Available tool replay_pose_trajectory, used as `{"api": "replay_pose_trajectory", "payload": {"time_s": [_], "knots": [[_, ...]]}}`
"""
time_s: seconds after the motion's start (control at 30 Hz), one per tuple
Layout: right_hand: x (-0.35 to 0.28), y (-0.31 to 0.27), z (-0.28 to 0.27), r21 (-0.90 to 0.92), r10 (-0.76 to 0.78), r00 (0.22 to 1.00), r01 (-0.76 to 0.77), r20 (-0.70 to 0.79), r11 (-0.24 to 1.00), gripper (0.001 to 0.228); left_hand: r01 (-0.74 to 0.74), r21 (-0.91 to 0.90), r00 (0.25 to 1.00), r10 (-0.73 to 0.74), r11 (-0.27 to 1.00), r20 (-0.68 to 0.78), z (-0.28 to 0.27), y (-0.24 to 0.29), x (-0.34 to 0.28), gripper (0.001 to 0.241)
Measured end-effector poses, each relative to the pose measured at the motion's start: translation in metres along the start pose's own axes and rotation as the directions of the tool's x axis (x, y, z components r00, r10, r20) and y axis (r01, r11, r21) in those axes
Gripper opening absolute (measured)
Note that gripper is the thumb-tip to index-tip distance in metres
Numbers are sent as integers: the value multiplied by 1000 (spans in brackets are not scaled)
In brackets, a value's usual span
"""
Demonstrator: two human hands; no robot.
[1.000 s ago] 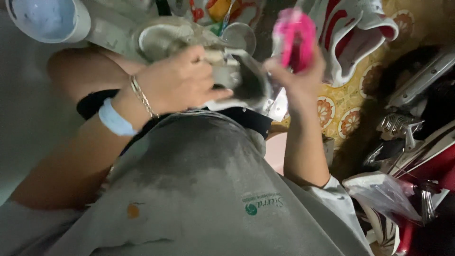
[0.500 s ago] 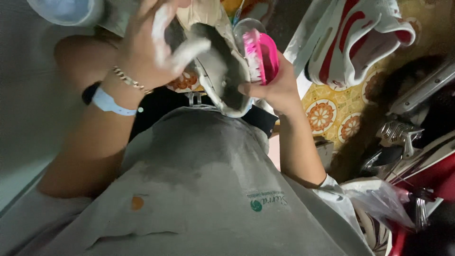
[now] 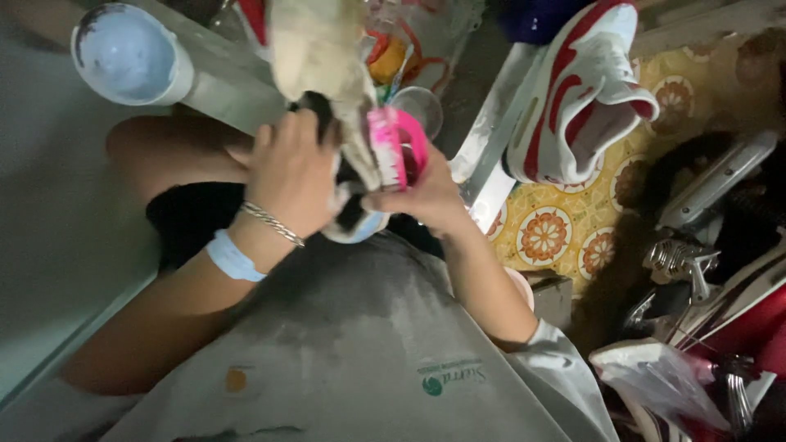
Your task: The person scrubs a white sneaker with a pink brush and a toothbrush, applying soap and water to remove dirt. They focus on the sole, sides, and laces, rinsing the shoe under a faucet.
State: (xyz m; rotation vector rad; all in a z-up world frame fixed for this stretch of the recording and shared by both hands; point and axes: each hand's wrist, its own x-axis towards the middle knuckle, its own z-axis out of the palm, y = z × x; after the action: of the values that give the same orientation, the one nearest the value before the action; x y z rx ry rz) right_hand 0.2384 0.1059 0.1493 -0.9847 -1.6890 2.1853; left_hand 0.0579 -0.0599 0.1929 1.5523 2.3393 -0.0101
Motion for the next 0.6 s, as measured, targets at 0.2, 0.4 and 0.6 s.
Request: {"api": "replay_pose_trajectory", "payload": {"time_s": [0.2,0.4,0.6], "knots": [[-18,-20,23,-1,-110,992,110,-59,994,108,73,167,983,-43,983,-176,1,21,-5,23],[-50,-6,17,-106,-333,864,317,-377,943,107,70,-523,979,-158,849,-126,-41,54,24,104],[-53,11,-10,-407,-619,604,466,-502,785,110,152,-899,947,-322,411,13,-41,63,81,103]]}}
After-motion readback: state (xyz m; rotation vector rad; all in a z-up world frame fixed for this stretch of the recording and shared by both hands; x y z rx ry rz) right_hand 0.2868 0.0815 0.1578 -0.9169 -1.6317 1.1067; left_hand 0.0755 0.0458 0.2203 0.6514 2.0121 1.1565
